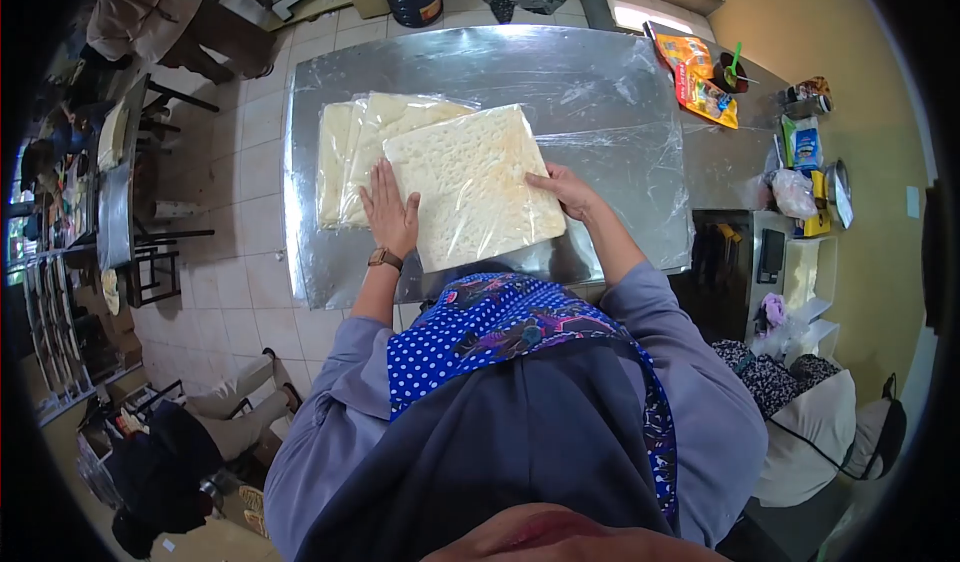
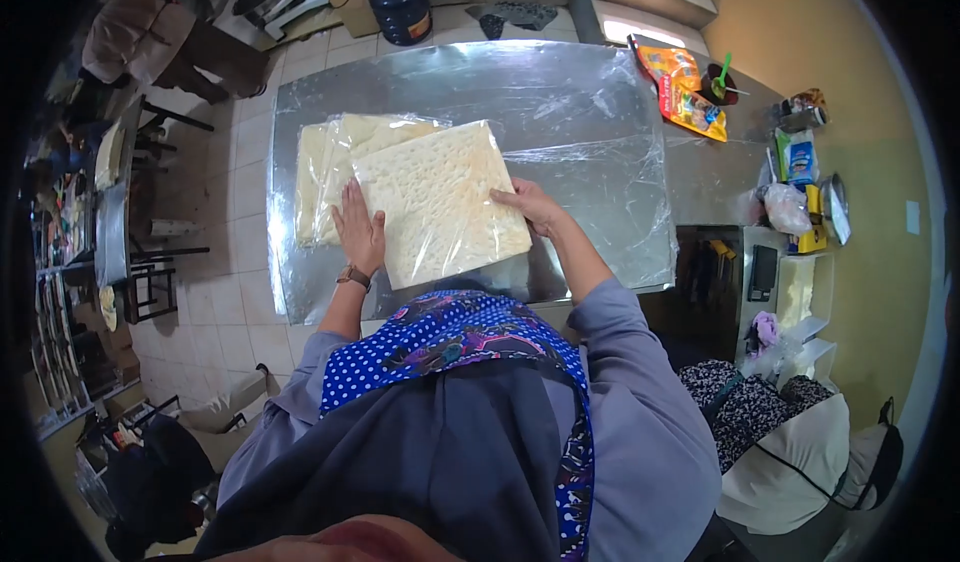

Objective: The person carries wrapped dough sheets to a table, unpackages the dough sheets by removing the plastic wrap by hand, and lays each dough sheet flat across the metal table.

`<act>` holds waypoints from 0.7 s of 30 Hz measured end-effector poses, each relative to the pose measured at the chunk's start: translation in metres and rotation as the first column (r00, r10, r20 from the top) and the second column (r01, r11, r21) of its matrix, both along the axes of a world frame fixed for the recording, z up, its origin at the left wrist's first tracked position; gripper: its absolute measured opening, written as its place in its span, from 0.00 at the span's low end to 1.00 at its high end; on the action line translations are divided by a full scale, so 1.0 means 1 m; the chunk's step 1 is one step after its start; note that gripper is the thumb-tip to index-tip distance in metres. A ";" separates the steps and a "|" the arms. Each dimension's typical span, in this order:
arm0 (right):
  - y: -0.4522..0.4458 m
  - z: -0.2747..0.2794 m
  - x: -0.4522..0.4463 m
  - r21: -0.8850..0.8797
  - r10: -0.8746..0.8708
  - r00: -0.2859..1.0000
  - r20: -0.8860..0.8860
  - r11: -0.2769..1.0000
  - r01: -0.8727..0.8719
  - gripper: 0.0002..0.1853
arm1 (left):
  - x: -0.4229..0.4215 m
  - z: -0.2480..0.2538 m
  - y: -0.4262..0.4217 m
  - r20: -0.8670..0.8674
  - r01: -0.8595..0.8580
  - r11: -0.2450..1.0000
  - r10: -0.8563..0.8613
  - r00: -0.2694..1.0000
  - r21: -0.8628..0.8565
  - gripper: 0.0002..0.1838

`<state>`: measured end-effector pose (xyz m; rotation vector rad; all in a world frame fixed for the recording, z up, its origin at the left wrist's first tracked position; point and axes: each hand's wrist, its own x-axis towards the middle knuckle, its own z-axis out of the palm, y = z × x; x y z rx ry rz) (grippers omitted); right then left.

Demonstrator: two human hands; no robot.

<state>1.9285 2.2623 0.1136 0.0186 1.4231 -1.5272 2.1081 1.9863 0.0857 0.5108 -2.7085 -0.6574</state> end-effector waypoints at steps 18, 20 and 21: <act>0.116 0.205 -0.192 0.755 0.731 0.276 -0.624 0.473 0.454 0.19 | -0.002 0.002 0.006 0.230 -0.069 0.971 0.123 0.965 -0.229 0.40; 0.096 0.191 -0.208 0.725 0.801 0.196 -0.566 0.370 0.581 0.15 | -0.002 0.001 0.008 0.221 -0.075 0.966 0.132 0.966 -0.249 0.39; 0.079 0.183 -0.214 0.742 0.834 0.216 -0.509 0.297 0.602 0.13 | -0.002 0.001 0.009 0.218 -0.070 0.966 0.126 0.968 -0.248 0.39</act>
